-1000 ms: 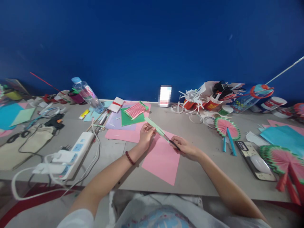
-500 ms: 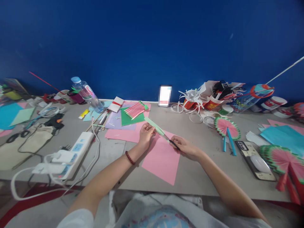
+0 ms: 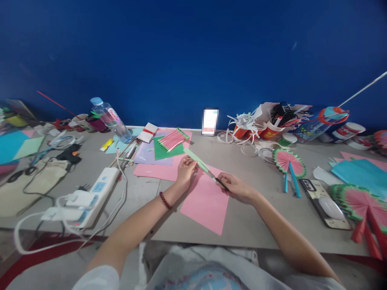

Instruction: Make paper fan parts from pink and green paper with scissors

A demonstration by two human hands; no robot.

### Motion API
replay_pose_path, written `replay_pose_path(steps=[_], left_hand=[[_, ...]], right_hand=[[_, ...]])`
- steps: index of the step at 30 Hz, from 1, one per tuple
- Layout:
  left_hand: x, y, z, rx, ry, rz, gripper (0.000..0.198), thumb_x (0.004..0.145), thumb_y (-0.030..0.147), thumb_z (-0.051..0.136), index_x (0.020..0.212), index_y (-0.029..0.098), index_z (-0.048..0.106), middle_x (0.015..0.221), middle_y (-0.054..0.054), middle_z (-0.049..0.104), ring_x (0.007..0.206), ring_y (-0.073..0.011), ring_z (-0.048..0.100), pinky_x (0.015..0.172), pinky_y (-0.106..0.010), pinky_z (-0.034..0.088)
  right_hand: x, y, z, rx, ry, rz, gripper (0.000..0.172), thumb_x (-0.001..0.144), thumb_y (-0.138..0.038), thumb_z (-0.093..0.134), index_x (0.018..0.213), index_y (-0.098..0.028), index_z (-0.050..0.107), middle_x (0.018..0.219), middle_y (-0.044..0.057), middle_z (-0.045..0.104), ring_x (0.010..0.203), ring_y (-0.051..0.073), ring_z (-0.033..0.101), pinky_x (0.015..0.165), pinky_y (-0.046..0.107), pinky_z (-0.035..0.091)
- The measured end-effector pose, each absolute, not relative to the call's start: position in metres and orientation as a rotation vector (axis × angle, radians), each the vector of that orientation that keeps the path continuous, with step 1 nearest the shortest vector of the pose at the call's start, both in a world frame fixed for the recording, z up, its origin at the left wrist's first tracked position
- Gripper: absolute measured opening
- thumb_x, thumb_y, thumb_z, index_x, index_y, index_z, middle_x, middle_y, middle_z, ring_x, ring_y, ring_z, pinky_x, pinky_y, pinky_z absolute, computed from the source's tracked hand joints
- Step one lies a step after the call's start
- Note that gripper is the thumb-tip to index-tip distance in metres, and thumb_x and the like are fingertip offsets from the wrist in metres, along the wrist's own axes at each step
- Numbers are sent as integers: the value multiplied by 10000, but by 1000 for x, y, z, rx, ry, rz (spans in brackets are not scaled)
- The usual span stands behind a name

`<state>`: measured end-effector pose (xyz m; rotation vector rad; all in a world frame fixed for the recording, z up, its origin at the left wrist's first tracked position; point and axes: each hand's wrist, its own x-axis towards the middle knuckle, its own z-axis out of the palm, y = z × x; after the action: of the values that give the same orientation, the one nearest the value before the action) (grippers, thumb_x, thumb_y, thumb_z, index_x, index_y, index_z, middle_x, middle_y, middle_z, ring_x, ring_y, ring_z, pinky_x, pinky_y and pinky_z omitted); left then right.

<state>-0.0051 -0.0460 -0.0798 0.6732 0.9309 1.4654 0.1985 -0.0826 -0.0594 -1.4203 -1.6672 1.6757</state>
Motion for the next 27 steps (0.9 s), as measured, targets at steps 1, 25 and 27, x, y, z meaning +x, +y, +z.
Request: replay_pose_path(steps=[1,25,27], left_hand=[[-5,-46,-80,674,933,1464,363,594,255,783,737,203,454,624,66,521,574,-86,546,578,-228,450],[-7,-47,-83,633,916,1441,364,607,230,779,790,200,465,645,72,555,593,-85,567,598,-227,444],[-7,-47,-85,637,914,1439,359,612,228,777,795,199,469,650,69,564,595,-86,568,600,-229,445]], right_hand=[[199,-82,-60,-1409,-1667,1684,402,789,-605,576,778,-211,493,595,-51,438,487,78,356,419,202,216],[202,-80,-68,-1370,-1611,1706,394,764,-578,622,748,-205,497,606,-49,423,521,81,364,453,208,226],[202,-79,-68,-1366,-1603,1714,396,765,-577,623,749,-203,494,615,-49,419,530,81,366,458,207,227]])
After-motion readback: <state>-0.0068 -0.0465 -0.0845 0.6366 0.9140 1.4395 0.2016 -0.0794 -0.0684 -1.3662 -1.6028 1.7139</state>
